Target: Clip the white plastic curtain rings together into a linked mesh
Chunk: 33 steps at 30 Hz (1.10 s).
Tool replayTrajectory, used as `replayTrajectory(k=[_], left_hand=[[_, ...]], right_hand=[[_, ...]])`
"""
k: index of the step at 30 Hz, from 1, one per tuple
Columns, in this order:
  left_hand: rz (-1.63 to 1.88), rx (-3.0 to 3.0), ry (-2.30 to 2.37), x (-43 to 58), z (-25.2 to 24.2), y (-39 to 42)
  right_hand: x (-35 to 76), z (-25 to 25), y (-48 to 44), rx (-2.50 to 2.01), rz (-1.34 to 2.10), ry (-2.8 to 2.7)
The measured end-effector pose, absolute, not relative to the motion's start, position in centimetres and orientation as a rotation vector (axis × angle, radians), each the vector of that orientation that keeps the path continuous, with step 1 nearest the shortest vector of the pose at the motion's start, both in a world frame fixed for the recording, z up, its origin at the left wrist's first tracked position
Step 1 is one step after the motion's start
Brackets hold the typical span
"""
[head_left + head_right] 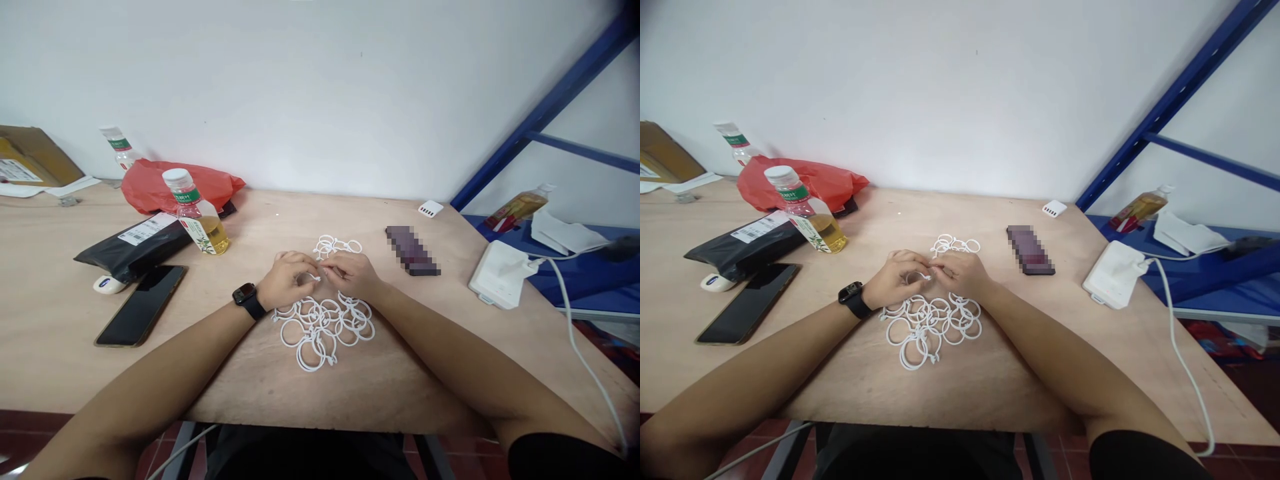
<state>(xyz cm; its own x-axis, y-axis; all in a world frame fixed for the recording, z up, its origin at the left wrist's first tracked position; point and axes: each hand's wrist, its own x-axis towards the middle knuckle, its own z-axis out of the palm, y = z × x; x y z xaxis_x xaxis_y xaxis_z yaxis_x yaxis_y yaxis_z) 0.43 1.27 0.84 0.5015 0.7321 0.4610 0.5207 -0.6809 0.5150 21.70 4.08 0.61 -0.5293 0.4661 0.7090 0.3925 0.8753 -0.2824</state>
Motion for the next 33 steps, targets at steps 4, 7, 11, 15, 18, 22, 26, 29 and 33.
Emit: replayTrajectory(k=[4,7,11,15,18,22,26,29,33], left_hand=[[1.152,2.332,1.057,0.36,0.94,1.51],[1.147,2.266,0.997,0.38,1.03,1.66],[1.150,2.253,0.985,0.49,0.89,1.71],[1.146,2.328,1.107,0.60,0.74,1.45],[1.157,2.406,1.169,0.66,0.86,1.23],[1.213,2.439,1.208,0.66,1.13,1.20],[1.249,2.457,1.166,0.69,1.27,1.20],[1.281,2.454,1.153,0.72,1.29,1.18],[1.341,2.410,1.139,0.67,1.19,1.35]], right_hand=[[21.38,0.79,3.74,-0.579,0.151,-2.197],[21.24,0.82,3.73,-0.563,0.150,-2.196],[21.15,0.85,3.71,-0.556,0.140,-2.222],[21.08,0.83,3.62,-0.605,0.137,-2.194],[21.05,0.74,3.57,-0.617,0.158,-2.169],[20.96,0.75,3.41,-0.621,0.183,-2.134],[20.89,0.90,3.26,-0.610,0.210,-2.121],[20.90,0.91,3.31,-0.609,0.220,-2.128],[20.94,0.72,3.56,-0.645,0.210,-2.111]])
